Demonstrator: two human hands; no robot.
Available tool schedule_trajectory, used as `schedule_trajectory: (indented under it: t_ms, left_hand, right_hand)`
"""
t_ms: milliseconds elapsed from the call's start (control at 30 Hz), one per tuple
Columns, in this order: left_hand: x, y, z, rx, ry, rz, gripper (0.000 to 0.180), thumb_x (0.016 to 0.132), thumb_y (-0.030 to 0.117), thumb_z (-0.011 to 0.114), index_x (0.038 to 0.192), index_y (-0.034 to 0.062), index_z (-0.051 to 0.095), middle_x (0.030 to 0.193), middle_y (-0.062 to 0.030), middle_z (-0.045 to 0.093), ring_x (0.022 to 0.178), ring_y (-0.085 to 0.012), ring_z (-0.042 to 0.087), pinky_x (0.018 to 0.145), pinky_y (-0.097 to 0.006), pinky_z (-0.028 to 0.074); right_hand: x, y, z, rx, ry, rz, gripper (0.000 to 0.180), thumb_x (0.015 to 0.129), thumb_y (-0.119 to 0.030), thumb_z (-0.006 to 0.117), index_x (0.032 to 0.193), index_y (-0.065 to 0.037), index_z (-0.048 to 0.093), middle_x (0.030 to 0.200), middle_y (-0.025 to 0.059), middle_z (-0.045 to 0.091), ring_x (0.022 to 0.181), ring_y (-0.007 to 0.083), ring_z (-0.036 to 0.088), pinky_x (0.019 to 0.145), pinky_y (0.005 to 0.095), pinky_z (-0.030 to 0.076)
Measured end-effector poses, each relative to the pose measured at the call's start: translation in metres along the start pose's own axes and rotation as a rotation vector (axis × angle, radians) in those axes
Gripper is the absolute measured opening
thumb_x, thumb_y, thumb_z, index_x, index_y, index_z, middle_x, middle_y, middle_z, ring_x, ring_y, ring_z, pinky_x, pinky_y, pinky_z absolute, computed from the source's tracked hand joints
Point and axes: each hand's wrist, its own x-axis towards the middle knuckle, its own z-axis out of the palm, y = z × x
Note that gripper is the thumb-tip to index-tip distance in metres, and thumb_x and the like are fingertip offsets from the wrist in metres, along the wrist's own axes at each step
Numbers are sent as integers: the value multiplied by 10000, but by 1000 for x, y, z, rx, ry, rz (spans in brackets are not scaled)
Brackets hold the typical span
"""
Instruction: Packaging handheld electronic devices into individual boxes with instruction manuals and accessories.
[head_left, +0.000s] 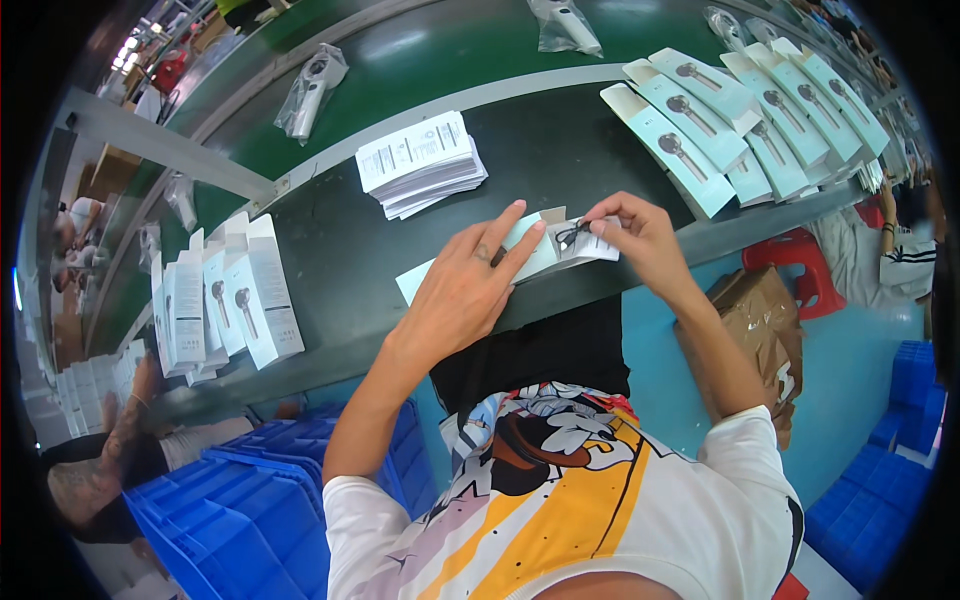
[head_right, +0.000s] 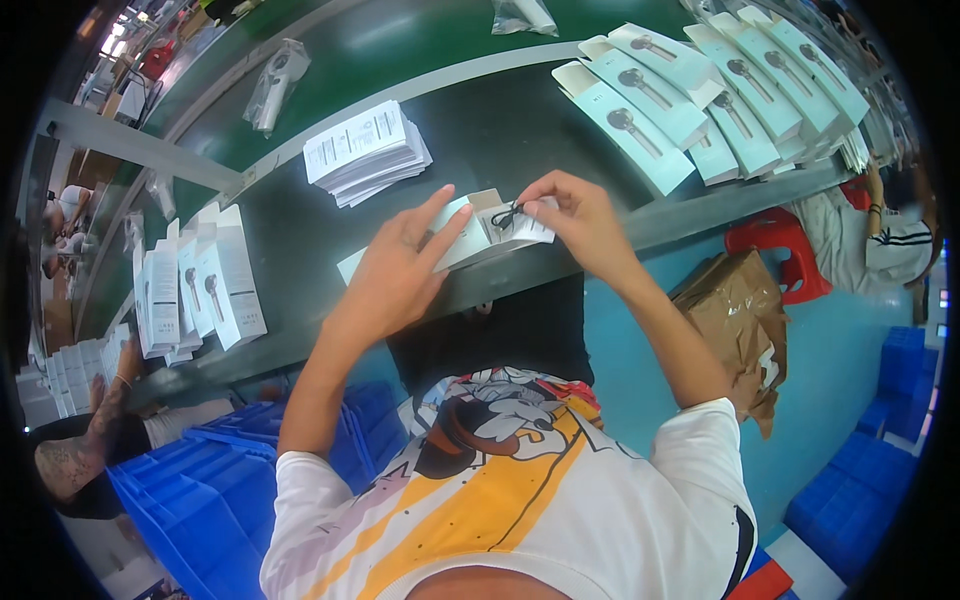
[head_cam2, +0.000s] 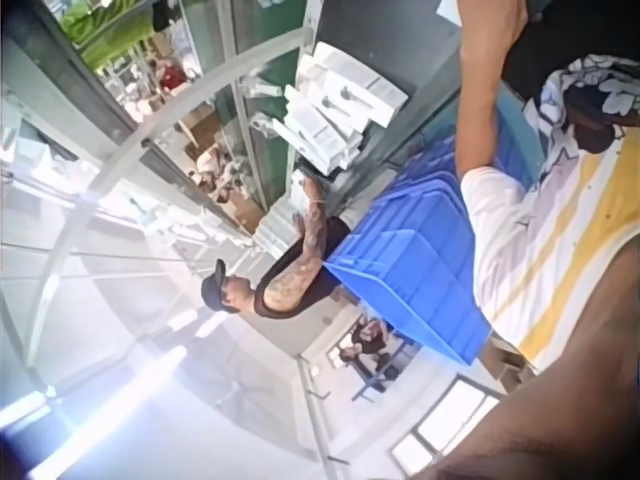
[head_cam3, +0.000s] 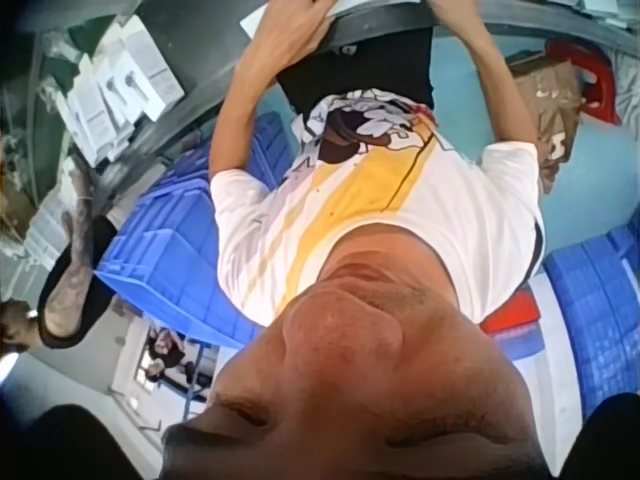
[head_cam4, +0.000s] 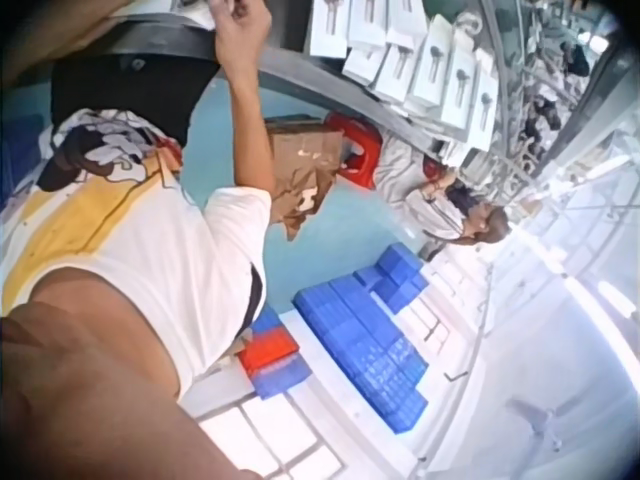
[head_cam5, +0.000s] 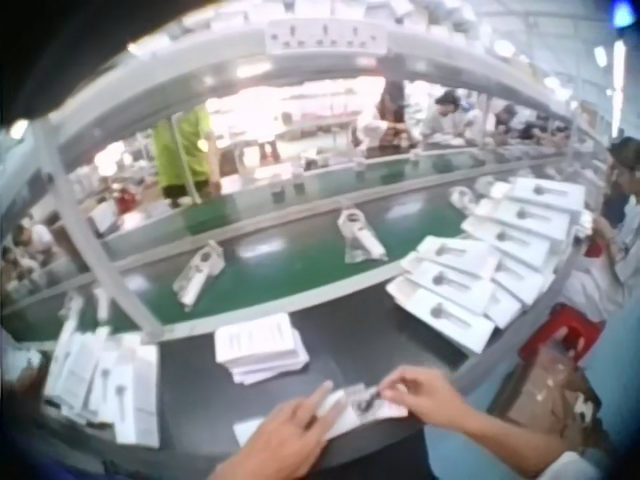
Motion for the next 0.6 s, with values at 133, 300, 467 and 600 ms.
schedule_trajectory:
  t_ms: [133, 300, 467, 600]
  left_hand:
    - [1, 0, -3, 7, -4, -21, 685, 743, -9, 648, 1388, 75, 434, 1405, -181, 402, 1109, -353, 512, 945, -427, 437]
    - [2, -1, -2, 26, -42, 20, 679, 741, -10, 648, 1383, 80, 442, 1376, -177, 425, 1114, -347, 512, 945, -425, 437]
    - [9, 1, -3, 25, -55, 50, 685, 738, 11, 666, 1381, 75, 439, 1362, -172, 436, 1118, -344, 512, 952, -421, 432]
    - [10, 2, 2, 40, -58, 43, 690, 741, 24, 675, 1385, 74, 434, 1368, -171, 429, 1123, -348, 510, 957, -414, 430]
  right_hand:
    - [2, 4, -15, 109, -4, 51, 104, 882, -59, 613, 961, 7, 619, 900, 46, 647, 809, 69, 595, 732, 216, 463]
    - [0, 10, -13, -5, -172, 166, 105, 889, -40, 587, 977, 13, 607, 905, 45, 651, 831, 64, 606, 729, 195, 464]
    - [0, 14, 5, 3, -147, 123, 113, 900, -44, 578, 987, 23, 603, 954, 54, 654, 874, 69, 612, 749, 207, 475]
    - [-2, 25, 23, 38, -88, 80, 140, 910, -45, 575, 1026, 28, 603, 1032, 75, 650, 901, 85, 619, 790, 229, 487]
